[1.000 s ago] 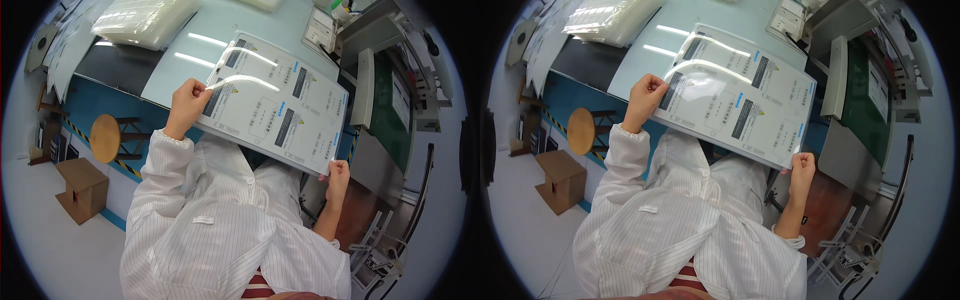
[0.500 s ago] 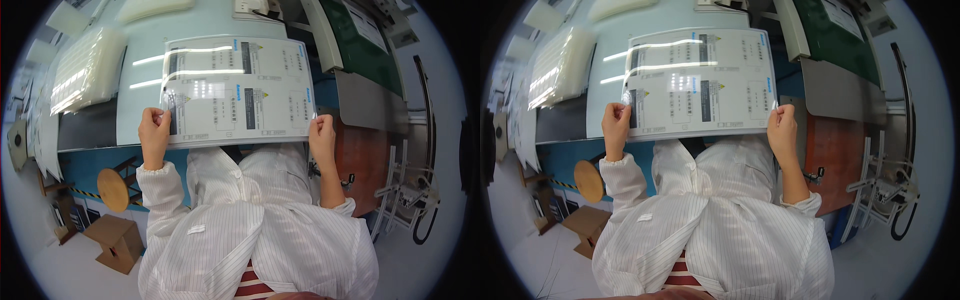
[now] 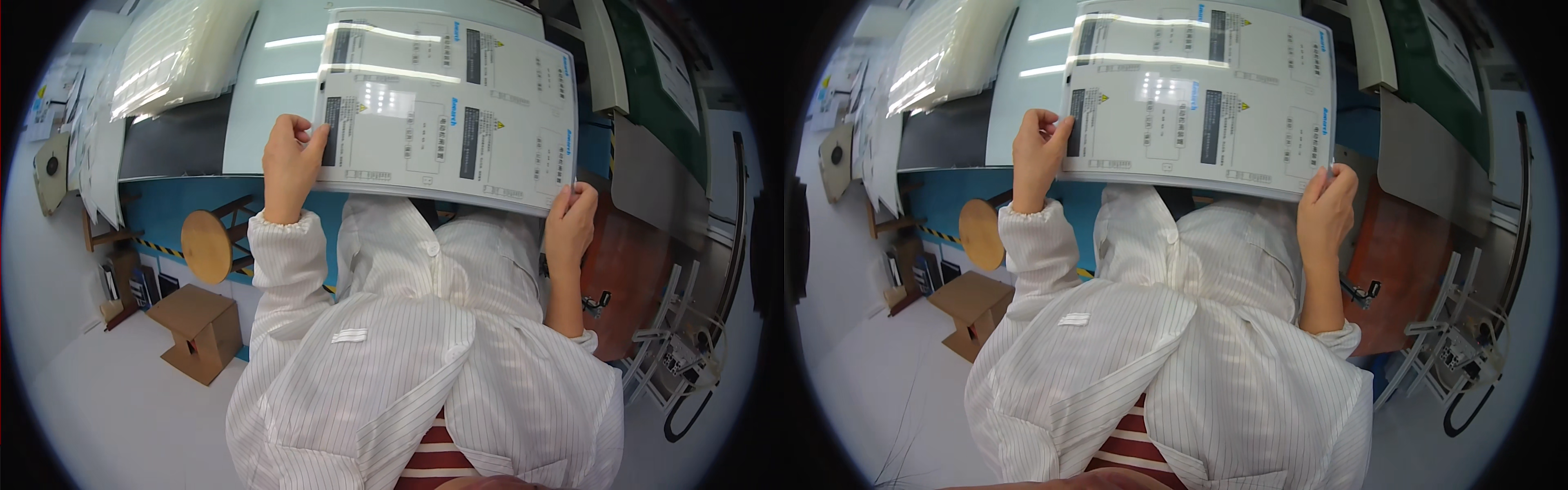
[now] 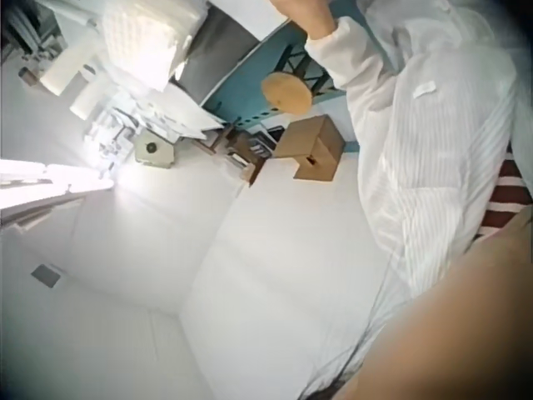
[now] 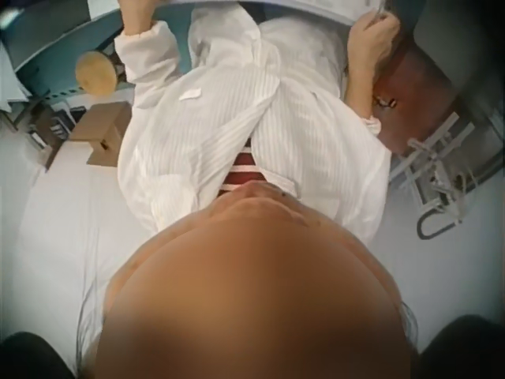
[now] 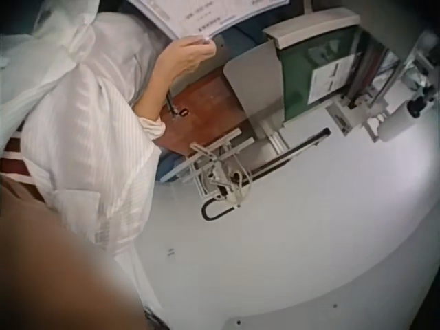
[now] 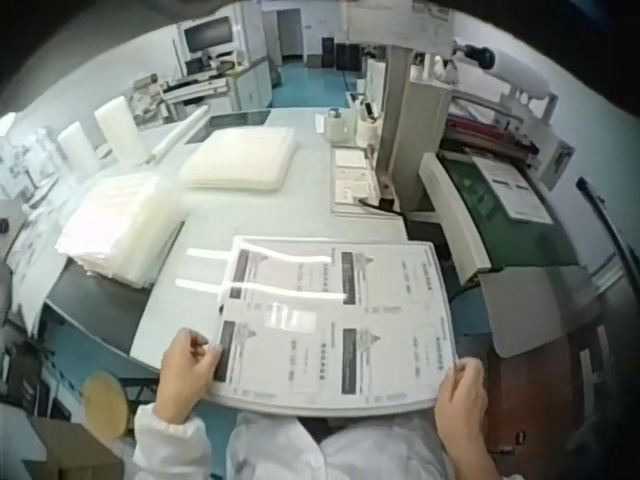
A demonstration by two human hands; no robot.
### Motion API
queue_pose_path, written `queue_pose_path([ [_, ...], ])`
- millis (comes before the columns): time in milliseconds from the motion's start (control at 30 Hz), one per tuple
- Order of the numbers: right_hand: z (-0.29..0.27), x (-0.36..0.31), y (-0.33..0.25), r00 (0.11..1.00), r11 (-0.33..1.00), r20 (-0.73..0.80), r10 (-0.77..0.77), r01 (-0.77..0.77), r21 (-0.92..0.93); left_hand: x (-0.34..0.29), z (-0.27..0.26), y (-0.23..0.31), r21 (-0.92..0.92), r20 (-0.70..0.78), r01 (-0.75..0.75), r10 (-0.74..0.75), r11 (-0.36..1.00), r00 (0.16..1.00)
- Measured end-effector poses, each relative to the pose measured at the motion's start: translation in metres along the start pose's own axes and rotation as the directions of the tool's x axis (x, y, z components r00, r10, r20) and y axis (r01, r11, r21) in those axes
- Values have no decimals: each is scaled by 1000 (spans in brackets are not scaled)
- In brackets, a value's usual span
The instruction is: Inspecting and sorting technical sheets at a manufacturing workstation.
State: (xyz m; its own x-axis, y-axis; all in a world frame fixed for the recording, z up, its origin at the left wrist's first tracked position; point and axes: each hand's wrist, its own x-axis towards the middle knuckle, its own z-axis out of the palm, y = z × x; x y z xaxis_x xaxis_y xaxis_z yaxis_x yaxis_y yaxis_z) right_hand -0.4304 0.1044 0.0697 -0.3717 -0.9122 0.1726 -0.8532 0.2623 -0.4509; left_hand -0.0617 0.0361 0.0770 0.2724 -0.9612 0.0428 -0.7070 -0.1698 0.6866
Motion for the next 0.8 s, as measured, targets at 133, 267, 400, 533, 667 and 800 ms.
queue_pose_path([
  [133,4,-3,2,1000,999,3,2,-2,-41,-1,1,-8,-85,10,22,-21,996,1000],
  [267,3,-2,2,1000,996,8,-6,7,-85,3,9,-9,-151,-32,-32,28,988,999],
  [400,7,-1,10,1000,998,13,-10,11,-57,10,18,-5,-75,-67,-63,58,995,996],
  [533,5,3,16,999,999,46,-4,2,49,15,28,-17,-26,-105,-145,141,989,984],
  [667,-16,26,27,996,991,-93,-1,14,133,16,36,-19,5,-154,-220,219,975,964],
  [800,-21,81,89,968,828,-130,213,-108,550,19,40,-17,15,-124,-238,238,971,963],
])
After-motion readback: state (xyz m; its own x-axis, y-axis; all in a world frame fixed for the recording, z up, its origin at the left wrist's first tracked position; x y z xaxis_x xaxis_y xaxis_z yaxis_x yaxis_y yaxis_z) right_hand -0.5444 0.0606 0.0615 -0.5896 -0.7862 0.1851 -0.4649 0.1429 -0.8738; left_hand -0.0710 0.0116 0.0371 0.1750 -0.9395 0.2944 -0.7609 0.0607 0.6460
